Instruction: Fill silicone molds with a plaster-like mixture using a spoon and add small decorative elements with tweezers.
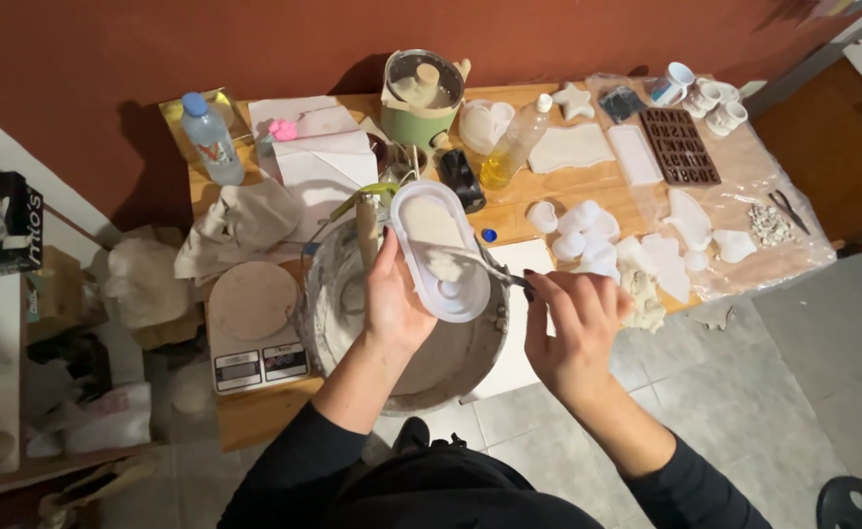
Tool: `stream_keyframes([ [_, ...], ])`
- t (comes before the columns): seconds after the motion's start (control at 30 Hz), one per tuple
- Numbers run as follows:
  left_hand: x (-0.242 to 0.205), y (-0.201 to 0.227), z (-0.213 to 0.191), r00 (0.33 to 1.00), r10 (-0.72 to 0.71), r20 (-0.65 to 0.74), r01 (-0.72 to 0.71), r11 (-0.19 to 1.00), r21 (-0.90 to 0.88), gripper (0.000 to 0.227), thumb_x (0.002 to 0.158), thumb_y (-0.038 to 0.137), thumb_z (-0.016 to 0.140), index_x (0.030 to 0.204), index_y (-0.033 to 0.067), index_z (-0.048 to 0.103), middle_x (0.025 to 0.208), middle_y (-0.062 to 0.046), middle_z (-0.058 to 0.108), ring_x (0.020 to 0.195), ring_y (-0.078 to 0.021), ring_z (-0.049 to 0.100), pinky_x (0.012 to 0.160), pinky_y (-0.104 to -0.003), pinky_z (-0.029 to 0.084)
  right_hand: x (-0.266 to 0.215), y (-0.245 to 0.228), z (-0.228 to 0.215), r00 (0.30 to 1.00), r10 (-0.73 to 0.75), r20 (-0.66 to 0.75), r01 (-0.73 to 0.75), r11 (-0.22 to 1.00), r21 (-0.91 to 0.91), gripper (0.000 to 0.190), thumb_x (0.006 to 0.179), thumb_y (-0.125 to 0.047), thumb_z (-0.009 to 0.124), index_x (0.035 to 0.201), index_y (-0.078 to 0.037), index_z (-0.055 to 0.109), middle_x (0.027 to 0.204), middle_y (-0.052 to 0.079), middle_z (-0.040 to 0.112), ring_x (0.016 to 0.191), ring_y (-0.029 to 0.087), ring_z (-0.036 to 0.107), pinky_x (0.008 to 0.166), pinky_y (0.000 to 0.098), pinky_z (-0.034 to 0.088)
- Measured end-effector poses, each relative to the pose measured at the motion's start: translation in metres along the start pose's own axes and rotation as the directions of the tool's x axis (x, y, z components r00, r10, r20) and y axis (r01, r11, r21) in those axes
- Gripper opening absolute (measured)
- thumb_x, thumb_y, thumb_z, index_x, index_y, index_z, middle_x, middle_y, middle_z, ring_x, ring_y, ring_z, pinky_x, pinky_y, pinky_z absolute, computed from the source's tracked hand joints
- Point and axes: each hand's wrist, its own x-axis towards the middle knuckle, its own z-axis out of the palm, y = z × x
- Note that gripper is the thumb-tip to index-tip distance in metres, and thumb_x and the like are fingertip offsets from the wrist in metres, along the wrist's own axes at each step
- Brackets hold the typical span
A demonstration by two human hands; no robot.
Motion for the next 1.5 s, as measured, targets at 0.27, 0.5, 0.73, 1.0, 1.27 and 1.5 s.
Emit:
stream_keyframes([
  [0.27, -0.012, 0.004, 0.006, 0.995, -0.010, 0.097, 0.013, 1.000, -0.026, 0.059, 0.108, 0.044, 0.040, 0.151, 0.0039, 0.045, 0.143, -0.018, 0.058, 0.131, -0.0337, 0.058, 0.112, -0.048, 0.045, 0.000, -0.003, -0.006, 1.000, -0.031, -0.004, 0.031, 1.000, -0.001, 0.027, 0.086, 0.001, 0.076, 0.110, -0.008, 0.073, 0.102, 0.003, 0.068, 0.095, 0.025, 0.058, 0.090, 0.0392, 0.035],
  [0.5, -0.016, 0.008, 0.004, 0.992, -0.023, 0.122, 0.021, 1.000, 0.020, 0.060, 0.110, 0.042, 0.040, 0.154, 0.0014, 0.043, 0.145, -0.019, 0.057, 0.133, -0.0313, 0.056, 0.115, -0.046, 0.044, 0.008, -0.004, -0.014, 0.999, 0.027, 0.026, -0.028, 0.999, 0.038, 0.027, 0.085, 0.002, 0.075, 0.110, -0.008, 0.072, 0.101, 0.005, 0.067, 0.095, 0.027, 0.058, 0.089, 0.0395, 0.035],
  [0.73, -0.006, 0.007, -0.011, 1.000, -0.005, 0.006, 0.005, 1.000, -0.017, 0.055, 0.109, 0.040, 0.035, 0.148, 0.0037, 0.046, 0.141, -0.019, 0.059, 0.130, -0.0319, 0.058, 0.113, -0.046, 0.046, 0.012, -0.008, -0.013, 0.978, 0.173, 0.116, -0.194, 0.958, 0.212, 0.020, 0.089, 0.000, 0.075, 0.108, -0.007, 0.072, 0.099, 0.006, 0.068, 0.095, 0.026, 0.058, 0.085, 0.0370, 0.037],
  [1.0, -0.007, 0.007, -0.024, 0.976, 0.034, -0.217, -0.020, 0.998, 0.066, 0.048, 0.108, 0.038, 0.033, 0.143, 0.0098, 0.053, 0.136, -0.006, 0.064, 0.126, -0.0215, 0.061, 0.109, -0.040, 0.048, 0.017, -0.010, -0.008, 0.977, 0.154, 0.147, -0.182, 0.961, 0.207, 0.021, 0.087, 0.000, 0.076, 0.107, -0.008, 0.073, 0.096, 0.005, 0.067, 0.092, 0.025, 0.057, 0.085, 0.0375, 0.036],
  [1.27, -0.015, 0.017, -0.014, 0.996, 0.052, -0.078, -0.056, 0.997, -0.054, 0.054, 0.109, 0.041, 0.038, 0.146, 0.0038, 0.050, 0.137, -0.017, 0.062, 0.126, -0.0330, 0.060, 0.111, -0.048, 0.046, -0.007, -0.016, -0.006, 0.993, 0.011, 0.121, -0.022, 0.996, 0.086, 0.028, 0.081, 0.000, 0.075, 0.107, -0.008, 0.072, 0.099, 0.005, 0.067, 0.096, 0.027, 0.058, 0.087, 0.0416, 0.035],
  [1.5, -0.011, 0.019, -0.013, 0.997, 0.053, -0.062, -0.057, 0.996, -0.062, 0.056, 0.108, 0.043, 0.042, 0.146, 0.0027, 0.051, 0.138, -0.019, 0.061, 0.126, -0.0344, 0.059, 0.110, -0.050, 0.045, -0.007, -0.014, -0.005, 0.997, 0.002, 0.084, -0.009, 0.997, 0.079, 0.028, 0.083, 0.001, 0.075, 0.108, -0.008, 0.071, 0.099, 0.003, 0.068, 0.094, 0.026, 0.058, 0.087, 0.0403, 0.034],
])
